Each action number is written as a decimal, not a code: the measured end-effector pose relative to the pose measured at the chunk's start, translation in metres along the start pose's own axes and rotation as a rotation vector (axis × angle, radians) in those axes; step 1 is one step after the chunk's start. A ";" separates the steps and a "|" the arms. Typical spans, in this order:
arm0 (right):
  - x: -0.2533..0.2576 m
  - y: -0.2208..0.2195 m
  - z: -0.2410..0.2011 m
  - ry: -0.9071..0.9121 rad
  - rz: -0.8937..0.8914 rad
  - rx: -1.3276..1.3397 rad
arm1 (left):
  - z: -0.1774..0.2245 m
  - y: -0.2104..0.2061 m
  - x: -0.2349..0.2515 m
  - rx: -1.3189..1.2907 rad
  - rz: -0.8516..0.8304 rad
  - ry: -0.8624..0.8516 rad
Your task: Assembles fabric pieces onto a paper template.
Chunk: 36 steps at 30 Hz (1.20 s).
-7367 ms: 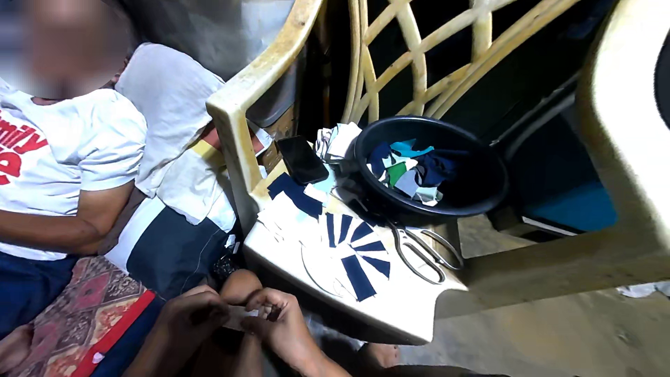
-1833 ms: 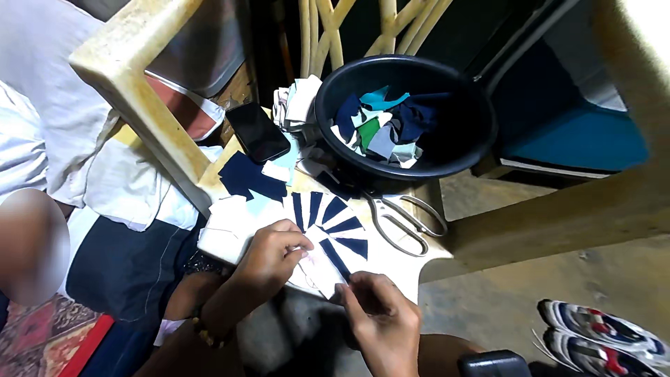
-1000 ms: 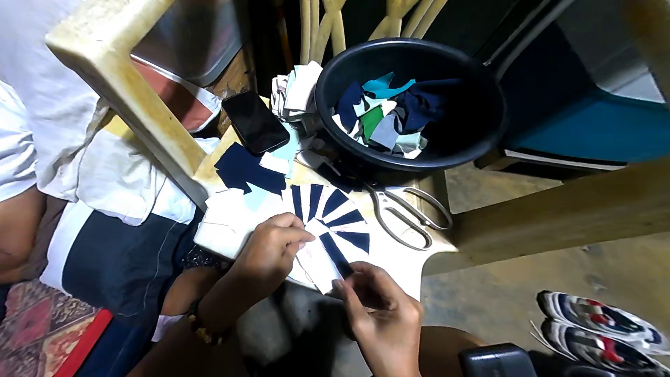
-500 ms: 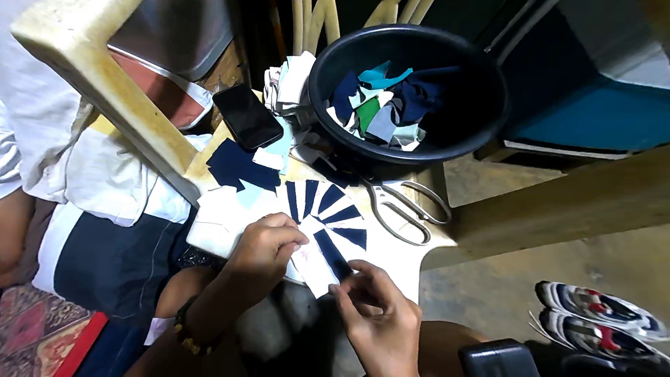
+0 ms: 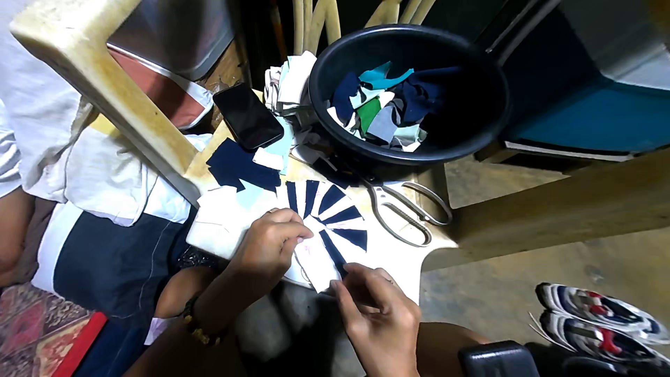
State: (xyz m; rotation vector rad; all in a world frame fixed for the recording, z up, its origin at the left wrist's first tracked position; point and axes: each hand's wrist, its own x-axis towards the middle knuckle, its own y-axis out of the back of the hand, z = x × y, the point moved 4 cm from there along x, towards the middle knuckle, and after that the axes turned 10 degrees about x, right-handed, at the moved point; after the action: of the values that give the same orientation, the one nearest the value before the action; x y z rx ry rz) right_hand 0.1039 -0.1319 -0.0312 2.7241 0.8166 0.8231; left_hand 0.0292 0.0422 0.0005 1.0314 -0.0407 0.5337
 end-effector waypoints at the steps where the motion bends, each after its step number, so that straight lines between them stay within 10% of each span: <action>1: 0.000 0.001 0.000 0.006 -0.003 0.010 | 0.000 0.000 0.000 -0.002 0.000 -0.005; 36: 0.001 0.007 -0.002 0.006 -0.092 -0.070 | -0.006 -0.001 0.002 0.005 0.001 -0.040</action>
State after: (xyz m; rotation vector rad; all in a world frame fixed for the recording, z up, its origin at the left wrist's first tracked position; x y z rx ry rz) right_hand 0.1067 -0.1366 -0.0268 2.6039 0.8894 0.8250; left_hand 0.0300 0.0477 -0.0028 1.0473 -0.0754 0.5148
